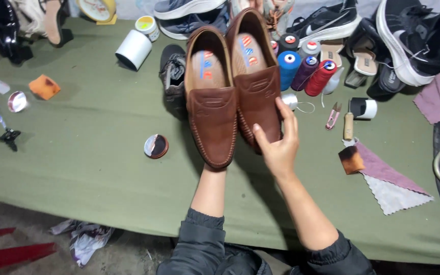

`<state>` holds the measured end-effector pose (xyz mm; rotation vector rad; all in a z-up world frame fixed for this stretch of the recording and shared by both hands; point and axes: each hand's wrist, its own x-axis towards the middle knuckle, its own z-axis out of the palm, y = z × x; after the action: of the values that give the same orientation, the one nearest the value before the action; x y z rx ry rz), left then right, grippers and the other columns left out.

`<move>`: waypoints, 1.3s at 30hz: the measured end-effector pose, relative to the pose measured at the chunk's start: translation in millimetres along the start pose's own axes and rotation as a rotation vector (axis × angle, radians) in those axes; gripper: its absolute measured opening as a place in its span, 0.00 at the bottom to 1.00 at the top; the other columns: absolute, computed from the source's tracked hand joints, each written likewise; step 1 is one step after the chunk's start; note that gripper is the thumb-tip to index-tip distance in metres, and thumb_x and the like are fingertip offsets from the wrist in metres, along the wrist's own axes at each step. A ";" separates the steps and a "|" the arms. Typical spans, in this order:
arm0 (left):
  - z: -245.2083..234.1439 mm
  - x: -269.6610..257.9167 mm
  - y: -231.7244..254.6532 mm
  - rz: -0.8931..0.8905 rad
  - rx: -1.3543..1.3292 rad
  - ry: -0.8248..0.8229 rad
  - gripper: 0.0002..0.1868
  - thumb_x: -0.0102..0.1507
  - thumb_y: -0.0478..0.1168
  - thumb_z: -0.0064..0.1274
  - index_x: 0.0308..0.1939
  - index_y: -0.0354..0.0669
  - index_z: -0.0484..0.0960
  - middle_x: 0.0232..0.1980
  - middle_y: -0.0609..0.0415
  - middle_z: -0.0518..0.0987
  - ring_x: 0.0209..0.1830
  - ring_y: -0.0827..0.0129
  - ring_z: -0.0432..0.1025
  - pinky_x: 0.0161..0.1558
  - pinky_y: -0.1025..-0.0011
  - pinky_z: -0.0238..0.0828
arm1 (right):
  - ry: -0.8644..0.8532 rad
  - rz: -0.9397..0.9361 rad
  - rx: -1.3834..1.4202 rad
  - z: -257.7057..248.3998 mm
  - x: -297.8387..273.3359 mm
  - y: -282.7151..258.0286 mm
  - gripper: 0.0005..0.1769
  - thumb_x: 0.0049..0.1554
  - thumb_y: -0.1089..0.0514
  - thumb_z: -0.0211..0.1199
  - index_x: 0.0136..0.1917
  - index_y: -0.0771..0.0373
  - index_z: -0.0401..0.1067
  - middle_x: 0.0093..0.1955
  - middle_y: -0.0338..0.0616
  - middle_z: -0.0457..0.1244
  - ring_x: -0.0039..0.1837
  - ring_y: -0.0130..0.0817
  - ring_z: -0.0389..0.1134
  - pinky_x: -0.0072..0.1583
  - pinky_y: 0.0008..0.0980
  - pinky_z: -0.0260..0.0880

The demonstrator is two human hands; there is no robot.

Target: The person cleans a pair of brown leather loafers using a small sponge and a tin of shoe polish. They apply the polish to the upper and sole of the shoes, rotating them to reach different areas. The person also briefly picks up and handles a pair of light-colored sneakers before returning to the loafers.

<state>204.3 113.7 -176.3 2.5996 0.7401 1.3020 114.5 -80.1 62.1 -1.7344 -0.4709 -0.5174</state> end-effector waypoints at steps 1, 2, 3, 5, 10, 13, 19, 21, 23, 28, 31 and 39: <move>28.5 -16.6 -7.7 0.054 0.080 -0.023 0.27 0.74 0.47 0.43 0.72 0.32 0.62 0.69 0.49 0.69 0.72 0.68 0.61 0.76 0.74 0.48 | 0.007 0.002 0.005 0.8 -2.2 0.2 0.41 0.53 0.58 0.76 0.77 0.54 0.65 0.72 0.52 0.59 0.75 0.48 0.61 0.75 0.47 0.56; 56.9 -33.4 -14.7 0.110 0.158 -0.045 0.26 0.75 0.46 0.41 0.71 0.32 0.64 0.67 0.52 0.71 0.73 0.70 0.62 0.77 0.76 0.49 | 0.016 0.004 0.009 1.5 -4.5 0.1 0.40 0.52 0.58 0.76 0.76 0.55 0.66 0.73 0.53 0.58 0.76 0.50 0.60 0.76 0.49 0.55; 39.0 -27.0 -2.2 0.117 0.150 -0.049 0.26 0.75 0.46 0.41 0.71 0.32 0.64 0.67 0.52 0.71 0.73 0.70 0.62 0.77 0.76 0.49 | 0.025 0.007 0.002 1.8 -8.6 0.9 0.40 0.52 0.58 0.76 0.76 0.55 0.66 0.73 0.53 0.58 0.76 0.50 0.60 0.76 0.49 0.55; 3.7 -12.3 22.0 -0.140 -0.188 0.186 0.25 0.76 0.44 0.38 0.73 0.33 0.63 0.70 0.54 0.69 0.78 0.72 0.54 0.78 0.83 0.38 | 0.026 0.039 -0.010 3.5 -15.8 2.7 0.42 0.52 0.58 0.76 0.77 0.55 0.65 0.76 0.55 0.55 0.78 0.53 0.58 0.76 0.52 0.54; 96.2 -85.2 -18.1 -0.047 -0.145 0.073 0.31 0.74 0.52 0.42 0.74 0.33 0.63 0.68 0.55 0.72 0.73 0.72 0.62 0.78 0.79 0.39 | 0.008 0.050 0.012 -18.7 -24.2 5.8 0.44 0.56 0.57 0.72 0.81 0.59 0.56 0.79 0.55 0.53 0.79 0.49 0.55 0.75 0.50 0.56; 97.3 -95.2 -10.5 -0.045 -0.211 0.009 0.33 0.73 0.55 0.44 0.73 0.34 0.63 0.66 0.55 0.74 0.70 0.72 0.65 0.77 0.77 0.41 | 0.011 0.131 0.175 -36.2 -23.4 18.5 0.42 0.61 0.54 0.65 0.82 0.60 0.49 0.78 0.54 0.53 0.77 0.44 0.55 0.71 0.46 0.63; 16.8 -115.4 18.7 -0.263 -0.627 -0.168 0.30 0.72 0.55 0.45 0.71 0.37 0.66 0.62 0.56 0.75 0.67 0.72 0.67 0.75 0.75 0.44 | -0.042 0.548 0.628 -64.8 -10.5 38.6 0.39 0.66 0.50 0.53 0.84 0.58 0.42 0.76 0.61 0.52 0.74 0.50 0.58 0.66 0.54 0.68; -8.5 -116.1 32.7 -0.328 -0.738 -0.204 0.30 0.72 0.55 0.45 0.70 0.38 0.67 0.61 0.56 0.75 0.66 0.72 0.68 0.75 0.75 0.45 | -0.090 0.621 0.694 -71.4 -9.6 36.1 0.37 0.65 0.55 0.54 0.83 0.59 0.45 0.76 0.63 0.53 0.72 0.53 0.61 0.63 0.55 0.72; -31.6 -111.9 48.2 -0.445 -0.972 -0.279 0.28 0.72 0.55 0.46 0.68 0.39 0.69 0.59 0.56 0.76 0.64 0.72 0.69 0.73 0.74 0.47 | 0.038 0.711 0.735 -82.7 -18.2 43.0 0.33 0.64 0.59 0.58 0.80 0.61 0.55 0.70 0.57 0.60 0.65 0.50 0.67 0.59 0.51 0.76; -135.2 -110.8 26.8 -0.637 -1.318 -0.430 0.26 0.71 0.55 0.47 0.66 0.42 0.71 0.56 0.57 0.77 0.61 0.72 0.70 0.72 0.73 0.50 | 0.097 0.743 0.661 -127.1 -55.5 69.5 0.30 0.63 0.60 0.58 0.78 0.60 0.58 0.66 0.55 0.62 0.61 0.46 0.69 0.55 0.50 0.77; -202.8 -108.2 7.9 -0.775 -1.543 -0.549 0.24 0.71 0.54 0.48 0.64 0.43 0.73 0.54 0.57 0.78 0.59 0.72 0.71 0.70 0.72 0.52 | 0.068 0.765 0.588 -162.0 -76.0 88.7 0.30 0.62 0.62 0.58 0.77 0.59 0.59 0.64 0.56 0.63 0.59 0.47 0.70 0.52 0.50 0.78; -238.9 -28.8 25.1 -1.114 -2.127 -0.814 0.21 0.70 0.54 0.49 0.61 0.47 0.77 0.49 0.58 0.79 0.55 0.72 0.74 0.67 0.71 0.57 | 0.088 0.899 0.515 -182.8 -109.6 106.7 0.33 0.56 0.67 0.63 0.74 0.66 0.63 0.59 0.57 0.64 0.55 0.46 0.70 0.53 0.48 0.77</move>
<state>11.8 56.2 -41.5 0.4668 0.1366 0.0644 68.5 -285.4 -49.9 -1.2409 0.2459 0.1725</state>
